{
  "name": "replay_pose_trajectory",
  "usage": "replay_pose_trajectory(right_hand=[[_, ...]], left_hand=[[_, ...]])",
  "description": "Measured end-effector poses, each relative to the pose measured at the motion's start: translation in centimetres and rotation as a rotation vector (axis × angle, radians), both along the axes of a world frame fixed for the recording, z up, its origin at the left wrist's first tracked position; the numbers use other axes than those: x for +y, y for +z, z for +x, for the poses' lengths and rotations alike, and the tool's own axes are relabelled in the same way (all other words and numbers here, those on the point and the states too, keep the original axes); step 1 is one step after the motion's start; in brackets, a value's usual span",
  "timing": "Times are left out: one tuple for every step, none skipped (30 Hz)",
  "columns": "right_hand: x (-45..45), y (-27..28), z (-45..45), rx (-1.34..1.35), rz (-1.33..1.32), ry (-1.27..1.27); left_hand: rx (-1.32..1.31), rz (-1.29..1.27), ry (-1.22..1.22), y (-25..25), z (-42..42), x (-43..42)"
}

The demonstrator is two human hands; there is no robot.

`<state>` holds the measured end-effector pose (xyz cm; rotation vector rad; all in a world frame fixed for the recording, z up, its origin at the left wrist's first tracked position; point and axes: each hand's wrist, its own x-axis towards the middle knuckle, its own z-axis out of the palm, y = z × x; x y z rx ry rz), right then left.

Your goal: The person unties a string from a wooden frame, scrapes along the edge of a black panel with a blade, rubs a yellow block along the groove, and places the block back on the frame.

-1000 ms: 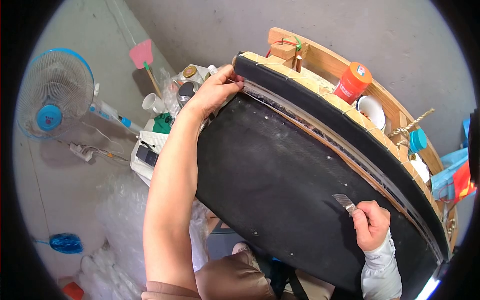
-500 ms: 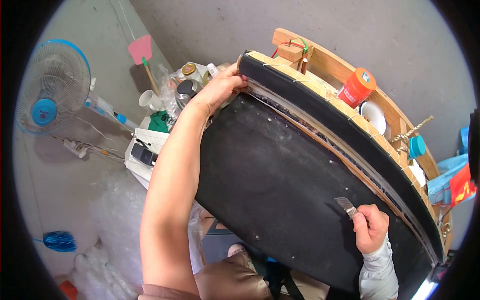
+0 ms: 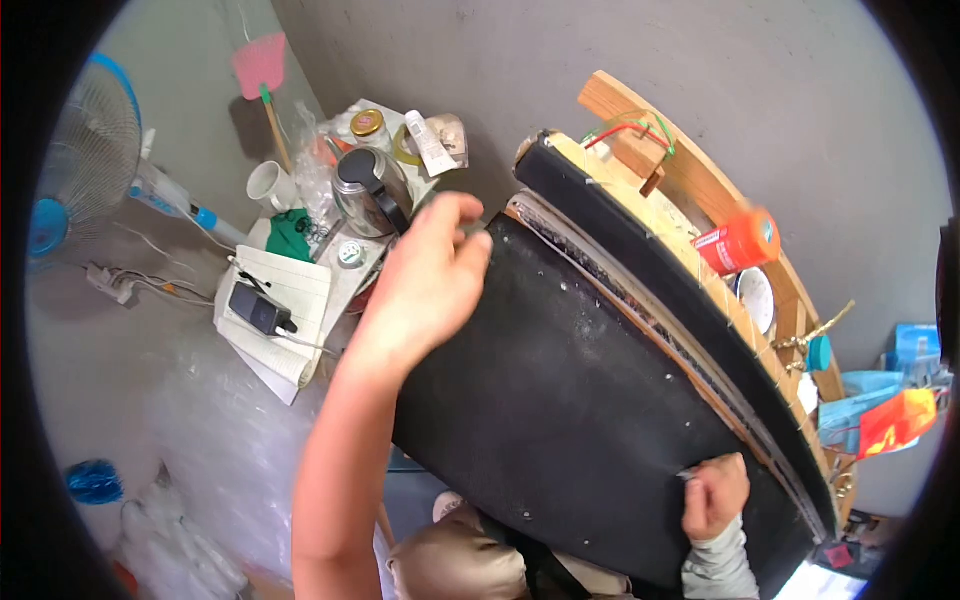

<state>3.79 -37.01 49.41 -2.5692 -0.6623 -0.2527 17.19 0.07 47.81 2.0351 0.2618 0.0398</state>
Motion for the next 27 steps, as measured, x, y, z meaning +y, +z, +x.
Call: replay_pose_trajectory(right_hand=[[0.6,0.2,0.4,-0.032,-0.032,0.084],[1.4,0.5,0.7,0.018,-0.018,0.138],[2.3,0.7,1.1,0.07,-0.001,0.193],[3.5,0.6,1.6,0.099,0.045,0.229],[4.9,0.4,2.2,0.132,0.093,0.264],[6.6,0.4,3.3,0.143,0.095,0.294],[8.3,0.3,4.6,0.153,0.096,0.323],[10.0,0.0,5.4,0.154,0.066,0.271],[11.4,-0.3,6.0,0.152,0.034,0.217],[12.3,-0.5,6.7,0.14,0.072,0.203],[12.3,-0.7,7.0,0.149,0.049,0.205],[12.0,-0.9,6.8,0.153,0.061,0.209],[11.8,-0.9,6.7,0.155,0.074,0.213],[11.9,-0.8,6.8,0.166,0.06,0.207],[12.0,-0.7,6.8,0.181,0.049,0.208],[12.0,-0.4,6.9,0.209,0.028,0.214],[12.1,-0.2,6.9,0.236,0.01,0.221],[12.1,-0.1,7.0,0.245,-0.003,0.217],[12.1,-0.1,7.0,0.251,-0.007,0.223],[12.1,-0.1,7.0,0.255,-0.008,0.229],[12.1,-0.3,7.0,0.261,-0.018,0.224],[11.9,-0.4,7.0,0.251,-0.023,0.227],[11.8,-0.4,6.9,0.241,-0.028,0.233],[11.8,-0.4,6.9,0.248,-0.035,0.235],[11.8,-0.4,6.9,0.249,-0.035,0.235],[11.8,-0.4,6.9,0.247,-0.032,0.234],[11.8,-0.4,6.9,0.252,-0.033,0.236]], left_hand=[[-0.052,0.086,-0.017,-0.5,-0.8,-0.4],[-0.047,0.167,-0.018,-0.2,-1.6,-0.9],[-0.041,0.249,-0.017,0.3,-2.0,-1.3],[-0.002,0.216,-0.014,0.5,-1.9,-1.3],[0.041,0.184,-0.01,0.6,-1.7,-1.3],[0.061,0.127,0.033,0.6,-1.2,-1.2],[0.074,0.109,0.036,0.4,-0.4,-1.1],[0.037,-0.005,0.101,0.0,0.6,-1.0],[0.0,-0.12,0.166,-0.6,1.7,-1.0],[-0.02,-0.173,0.244,-1.7,2.8,-1.3],[-0.011,-0.195,0.249,-1.8,3.7,-1.4],[0.05,-0.322,0.274,-2.0,4.5,-1.6],[0.109,-0.449,0.297,-2.2,5.1,-1.6],[0.121,-0.494,0.294,-2.5,5.1,-1.5],[0.132,-0.516,0.295,-2.7,4.9,-1.5],[0.109,-0.492,0.258,-2.8,4.7,-1.5],[0.085,-0.466,0.223,-2.7,4.5,-1.4],[0.136,-0.48,0.203,-2.3,4.5,-1.4],[0.145,-0.494,0.2,-2.3,4.5,-1.4],[0.114,-0.449,0.184,-2.3,4.5,-1.4],[0.081,-0.401,0.167,-2.4,4.6,-1.3],[0.089,-0.405,0.155,-2.4,4.7,-1.3],[0.097,-0.414,0.156,-2.3,4.7,-1.2],[0.098,-0.384,0.126,-2.1,4.7,-1.1],[0.097,-0.353,0.097,-2.0,4.7,-1.0],[0.096,-0.342,0.091,-2.0,4.7,-1.0],[0.1,-0.344,0.093,-2.0,4.7,-0.9]])
